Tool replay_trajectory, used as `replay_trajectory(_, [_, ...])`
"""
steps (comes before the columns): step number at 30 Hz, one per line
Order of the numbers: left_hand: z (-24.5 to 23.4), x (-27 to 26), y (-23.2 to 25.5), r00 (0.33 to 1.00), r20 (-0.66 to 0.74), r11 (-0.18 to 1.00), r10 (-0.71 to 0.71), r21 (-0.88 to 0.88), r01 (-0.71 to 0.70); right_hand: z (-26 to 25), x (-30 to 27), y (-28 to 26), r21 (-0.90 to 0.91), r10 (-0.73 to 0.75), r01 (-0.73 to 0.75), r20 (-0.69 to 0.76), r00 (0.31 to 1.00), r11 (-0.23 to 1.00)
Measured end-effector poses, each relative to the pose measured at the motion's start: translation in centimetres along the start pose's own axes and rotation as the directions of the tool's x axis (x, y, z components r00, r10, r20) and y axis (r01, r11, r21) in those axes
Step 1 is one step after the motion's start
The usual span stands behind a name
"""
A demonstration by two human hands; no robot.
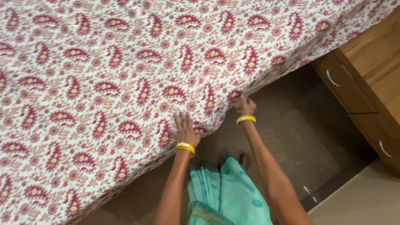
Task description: The person spreads a patterned bedsheet over a mattress, tucks the edges under the mattress, and smooths the surface to remove wrinkles. The person works around the bed, adjusting the sheet at each corner and along the sides.
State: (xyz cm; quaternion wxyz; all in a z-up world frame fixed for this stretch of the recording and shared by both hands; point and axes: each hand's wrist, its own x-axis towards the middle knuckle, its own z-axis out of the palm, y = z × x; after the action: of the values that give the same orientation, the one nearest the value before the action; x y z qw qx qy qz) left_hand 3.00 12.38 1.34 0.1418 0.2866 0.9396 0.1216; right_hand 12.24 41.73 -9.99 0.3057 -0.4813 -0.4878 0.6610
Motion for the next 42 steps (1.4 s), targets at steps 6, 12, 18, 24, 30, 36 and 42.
replay_trajectory(6, [0.4, 6.7, 9.7, 0.975, 0.167, 0.989, -0.145, 0.052, 0.138, 0.0, 8.5, -3.1, -0.286, -0.118, 0.151, 0.13, 0.984, 0.946])
replay_trajectory(12, [-0.8, 8.4, 13.1, 0.944, 0.145, 0.955, -0.296, 0.032, 0.295, -1.9, 9.4, -3.2, -0.611, -0.447, 0.503, 0.258, 0.857, 0.611])
replay_trajectory(18, [-0.2, 8.6, 16.4, 0.938, 0.133, 0.947, -0.321, 0.034, 0.32, -5.9, 8.2, -3.8, -0.574, -0.247, 0.271, 0.121, 0.961, 0.773])
replay_trajectory(24, [0.6, 9.4, 20.9, 0.923, 0.187, 0.942, -0.336, 0.061, 0.33, -6.9, 11.2, -5.7, -0.189, 0.053, -0.021, 0.163, 0.985, 0.982])
replay_trajectory(30, [0.8, 10.1, 20.6, 0.905, 0.242, 0.936, -0.35, 0.143, 0.323, -8.2, 18.0, -8.7, -0.142, 0.061, -0.035, 0.181, 0.982, 0.989])
replay_trajectory(36, [1.2, 10.4, 21.1, 0.91, 0.219, 0.932, -0.352, 0.173, 0.319, -6.4, 19.0, -9.0, 0.032, -0.045, 0.04, 0.179, 0.983, 0.999])
replay_trajectory(42, [0.9, 11.1, 21.3, 0.898, 0.254, 0.922, -0.36, 0.245, 0.301, -7.8, 20.7, -11.3, 0.192, 0.137, -0.111, -0.128, 0.982, 0.975])
